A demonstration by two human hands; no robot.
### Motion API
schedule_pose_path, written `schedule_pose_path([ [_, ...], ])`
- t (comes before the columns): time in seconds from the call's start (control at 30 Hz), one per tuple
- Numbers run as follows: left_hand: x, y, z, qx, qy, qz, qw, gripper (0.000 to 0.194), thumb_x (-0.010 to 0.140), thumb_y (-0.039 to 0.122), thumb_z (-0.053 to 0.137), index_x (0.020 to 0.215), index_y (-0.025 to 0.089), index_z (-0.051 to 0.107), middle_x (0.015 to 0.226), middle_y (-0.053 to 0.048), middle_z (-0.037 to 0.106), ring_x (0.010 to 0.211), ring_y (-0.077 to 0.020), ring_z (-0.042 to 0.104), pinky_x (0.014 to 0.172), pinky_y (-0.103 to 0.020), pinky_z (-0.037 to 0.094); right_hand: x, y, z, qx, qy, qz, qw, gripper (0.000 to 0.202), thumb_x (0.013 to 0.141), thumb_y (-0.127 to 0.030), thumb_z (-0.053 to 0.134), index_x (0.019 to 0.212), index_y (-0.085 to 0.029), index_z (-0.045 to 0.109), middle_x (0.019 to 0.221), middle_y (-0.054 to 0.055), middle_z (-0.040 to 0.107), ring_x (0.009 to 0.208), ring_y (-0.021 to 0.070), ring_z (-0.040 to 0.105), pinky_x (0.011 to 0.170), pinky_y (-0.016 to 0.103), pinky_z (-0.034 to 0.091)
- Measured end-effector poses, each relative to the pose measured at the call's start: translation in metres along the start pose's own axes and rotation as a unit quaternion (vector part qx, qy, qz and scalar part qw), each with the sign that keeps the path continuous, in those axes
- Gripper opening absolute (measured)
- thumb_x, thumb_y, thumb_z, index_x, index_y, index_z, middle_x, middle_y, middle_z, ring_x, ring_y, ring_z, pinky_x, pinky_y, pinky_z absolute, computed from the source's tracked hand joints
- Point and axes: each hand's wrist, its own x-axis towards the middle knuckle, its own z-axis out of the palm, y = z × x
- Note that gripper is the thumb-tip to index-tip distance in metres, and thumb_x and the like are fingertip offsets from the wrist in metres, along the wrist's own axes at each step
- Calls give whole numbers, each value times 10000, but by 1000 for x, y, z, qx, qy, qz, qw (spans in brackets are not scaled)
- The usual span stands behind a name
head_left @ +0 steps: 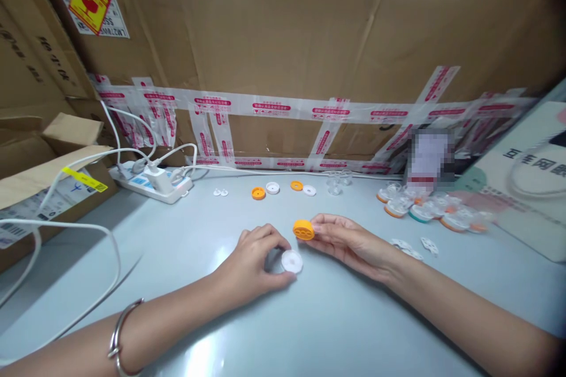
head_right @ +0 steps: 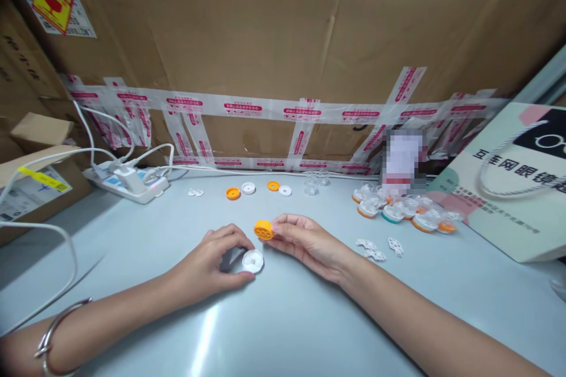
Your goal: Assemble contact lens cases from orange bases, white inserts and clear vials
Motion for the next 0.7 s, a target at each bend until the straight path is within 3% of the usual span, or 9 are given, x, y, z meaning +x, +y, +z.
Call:
schedule_pose_path([
  [0.4, 0, 0, 0, -11, -2, 4, 1000, 237, 700, 265, 663, 924, 238, 592, 954, 6, 561, 906, -179, 522, 807, -331, 309, 8, 7, -4, 6, 41, -9, 999, 143, 741, -258, 681, 818, -141, 652, 864, 35, 699, 880, 120, 647, 924, 224, 459],
  [0.7, 1, 0, -3, -17, -14, 6, 1000, 277, 707, 278, 652, 975, 260, 585, 984, 5, 569, 953, -193, 513, 835, -340, 308, 2, 0, -3, 1, -10, 0, 1000, 241, 737, -175, 682, 924, -200, 533, 1011, 40, 676, 853, 120, 659, 770, 229, 496],
])
